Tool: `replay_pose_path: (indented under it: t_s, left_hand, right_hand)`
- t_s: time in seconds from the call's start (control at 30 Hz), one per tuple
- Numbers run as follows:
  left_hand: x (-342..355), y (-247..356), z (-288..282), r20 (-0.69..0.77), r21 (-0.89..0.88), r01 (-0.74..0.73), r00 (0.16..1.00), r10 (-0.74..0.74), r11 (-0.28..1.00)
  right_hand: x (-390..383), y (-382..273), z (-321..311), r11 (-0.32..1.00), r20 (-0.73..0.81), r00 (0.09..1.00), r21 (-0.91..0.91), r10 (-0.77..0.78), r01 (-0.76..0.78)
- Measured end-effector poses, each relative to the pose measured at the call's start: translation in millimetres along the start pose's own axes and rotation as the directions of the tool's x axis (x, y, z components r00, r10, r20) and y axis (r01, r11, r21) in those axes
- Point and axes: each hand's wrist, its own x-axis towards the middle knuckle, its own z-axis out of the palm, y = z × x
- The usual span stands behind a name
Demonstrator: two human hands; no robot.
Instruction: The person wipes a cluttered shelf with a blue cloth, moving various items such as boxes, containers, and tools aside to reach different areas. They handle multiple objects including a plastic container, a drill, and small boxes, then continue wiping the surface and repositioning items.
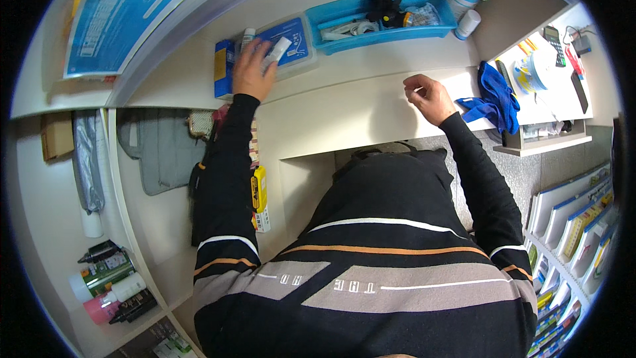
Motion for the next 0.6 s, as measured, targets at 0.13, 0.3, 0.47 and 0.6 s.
replay_pose_path:
  t_s: [0.13, 0.3, 0.47, 0.6]
  left_hand:
    - [22, -32, 18, -0.071, 0.221, 0.135, 0.99, -0.122, 0.966]
    - [27, -65, 17, -0.131, 0.303, 0.16, 0.984, -0.125, 0.939]
    - [33, -28, 13, -0.197, 0.424, 0.158, 0.977, -0.079, 0.892]
    - [35, 31, 6, -0.294, 0.179, -0.05, 0.95, 0.102, 0.982]
  right_hand:
    - [-28, 9, -7, 0.998, -0.006, 1.0, 0.059, 0.012, -0.011]
    - [-64, 18, -18, 0.995, -0.047, 0.999, 0.103, 0.01, -0.005]
    - [-91, 64, -94, 0.93, -0.641, 0.709, -0.363, -0.295, 0.058]
    - [-87, 112, -145, 0.762, -0.639, 0.675, -0.623, -0.368, -0.175]
